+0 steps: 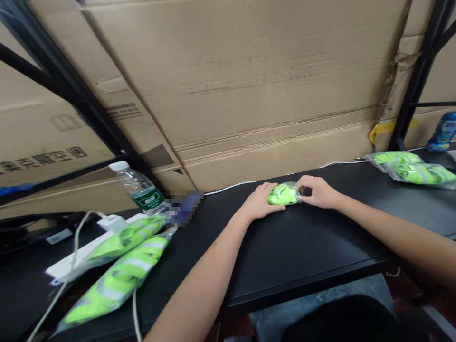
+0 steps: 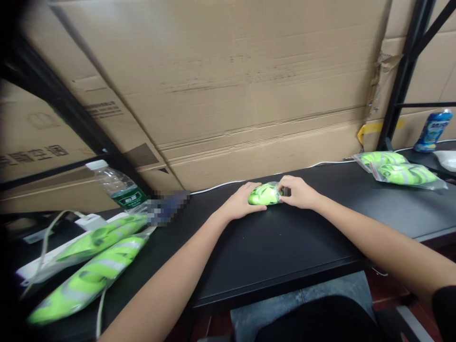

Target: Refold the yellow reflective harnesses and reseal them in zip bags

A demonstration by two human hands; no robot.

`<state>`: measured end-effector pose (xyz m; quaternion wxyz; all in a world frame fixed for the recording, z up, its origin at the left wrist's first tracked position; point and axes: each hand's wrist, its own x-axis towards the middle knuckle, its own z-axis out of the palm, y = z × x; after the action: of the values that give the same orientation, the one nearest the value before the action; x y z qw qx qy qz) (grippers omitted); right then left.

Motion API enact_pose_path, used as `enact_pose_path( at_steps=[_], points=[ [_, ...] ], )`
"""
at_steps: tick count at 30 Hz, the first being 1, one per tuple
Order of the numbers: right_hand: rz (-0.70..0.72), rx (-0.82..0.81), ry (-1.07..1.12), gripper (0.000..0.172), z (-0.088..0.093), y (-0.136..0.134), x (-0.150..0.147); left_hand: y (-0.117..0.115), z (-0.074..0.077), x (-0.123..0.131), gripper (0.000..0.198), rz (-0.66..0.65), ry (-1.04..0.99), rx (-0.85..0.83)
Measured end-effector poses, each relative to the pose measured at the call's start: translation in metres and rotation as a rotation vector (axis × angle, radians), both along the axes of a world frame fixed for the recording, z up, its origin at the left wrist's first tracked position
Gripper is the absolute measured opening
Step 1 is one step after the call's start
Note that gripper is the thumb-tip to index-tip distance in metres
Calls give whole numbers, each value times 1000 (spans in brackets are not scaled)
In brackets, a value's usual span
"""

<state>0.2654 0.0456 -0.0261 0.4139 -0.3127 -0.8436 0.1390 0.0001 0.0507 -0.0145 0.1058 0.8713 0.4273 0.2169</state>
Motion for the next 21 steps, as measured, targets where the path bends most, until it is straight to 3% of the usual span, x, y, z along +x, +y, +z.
enact_pose_path(
  at_steps=[7,12,14,21],
  points=[
    [118,148,-137,43,1,5,11,2,0,1,63,-93,-19,9],
    [115,197,-165,33,-3,3,10,-2,2,1,56,-155,-22,1],
    [108,201,-168,35,-5,1,8,-4,3,1,56,-169,-21,-3],
    [110,87,-264,65,-3,-5,8,-10,4,3,59,-210,-11,-16]
  ],
)
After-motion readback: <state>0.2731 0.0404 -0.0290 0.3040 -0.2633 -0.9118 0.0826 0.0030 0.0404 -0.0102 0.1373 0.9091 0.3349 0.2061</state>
